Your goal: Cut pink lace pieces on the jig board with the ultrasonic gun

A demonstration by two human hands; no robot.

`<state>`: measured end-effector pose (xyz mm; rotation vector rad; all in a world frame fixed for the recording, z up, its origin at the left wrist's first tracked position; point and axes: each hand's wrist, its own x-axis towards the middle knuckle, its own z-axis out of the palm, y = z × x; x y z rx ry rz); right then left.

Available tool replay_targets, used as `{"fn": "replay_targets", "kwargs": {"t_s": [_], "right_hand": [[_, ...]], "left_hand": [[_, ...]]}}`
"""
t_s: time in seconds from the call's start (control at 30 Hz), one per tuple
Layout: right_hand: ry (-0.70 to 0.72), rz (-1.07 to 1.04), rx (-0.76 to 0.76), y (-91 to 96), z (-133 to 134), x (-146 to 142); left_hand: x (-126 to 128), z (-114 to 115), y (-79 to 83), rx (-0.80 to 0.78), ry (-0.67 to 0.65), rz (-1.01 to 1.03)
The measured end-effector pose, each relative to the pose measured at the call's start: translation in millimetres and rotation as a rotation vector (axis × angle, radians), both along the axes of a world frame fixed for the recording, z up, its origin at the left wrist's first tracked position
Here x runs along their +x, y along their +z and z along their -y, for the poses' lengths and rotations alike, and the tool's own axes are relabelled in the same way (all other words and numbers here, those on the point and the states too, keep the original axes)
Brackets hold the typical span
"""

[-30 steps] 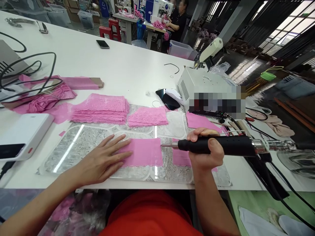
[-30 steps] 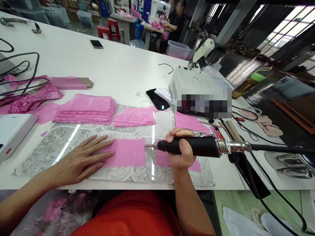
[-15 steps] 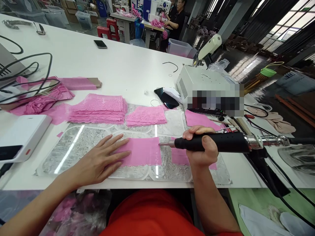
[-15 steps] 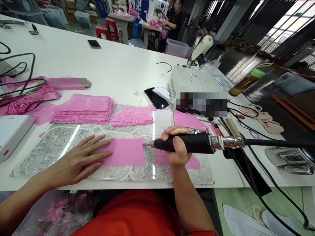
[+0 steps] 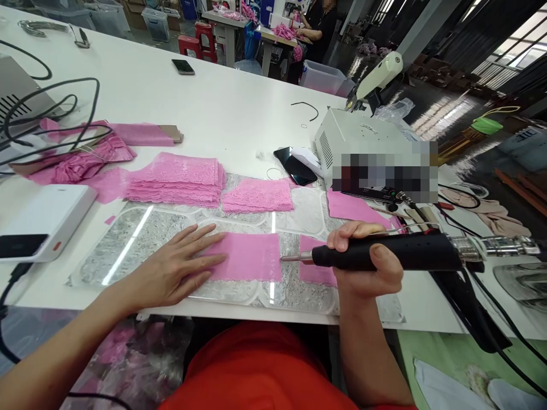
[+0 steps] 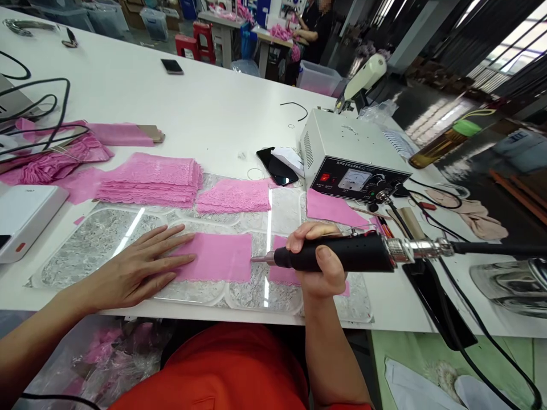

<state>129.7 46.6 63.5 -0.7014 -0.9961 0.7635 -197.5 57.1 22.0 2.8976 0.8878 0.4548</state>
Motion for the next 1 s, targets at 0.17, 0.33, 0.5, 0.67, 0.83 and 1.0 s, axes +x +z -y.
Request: {"fn": "replay_targets", "kwargs": {"t_s": [0.17, 0.33, 0.5, 0.67, 0.83, 1.0], "right_hand": [[0.044, 0.034, -0.01, 0.6, 2, -1], [0.088, 0.016, -0.011, 1.5, 3, 0], [0.108, 0.009, -0.006, 0.4, 3, -1], [0.086, -0.002, -0.022, 1.2, 4, -1], [-0.039, 0.002, 0.022, 11.8, 3, 21], [-0.183, -0.016, 0.077, 13.8, -9, 44]], "left_hand": [[0, 0, 1.2, -0.035, 0.016, 0.001], [0, 0, 1.3, -0.013, 0.001, 0.018], [1, 1, 2.3, -0.029, 0.015, 0.002], [0, 0, 1.4, -0.032, 0.017, 0.0], [-4, -1, 4.2, 0.011, 0.005, 0.08], [37, 19, 14.4, 0.102, -0.034, 0.122]]}}
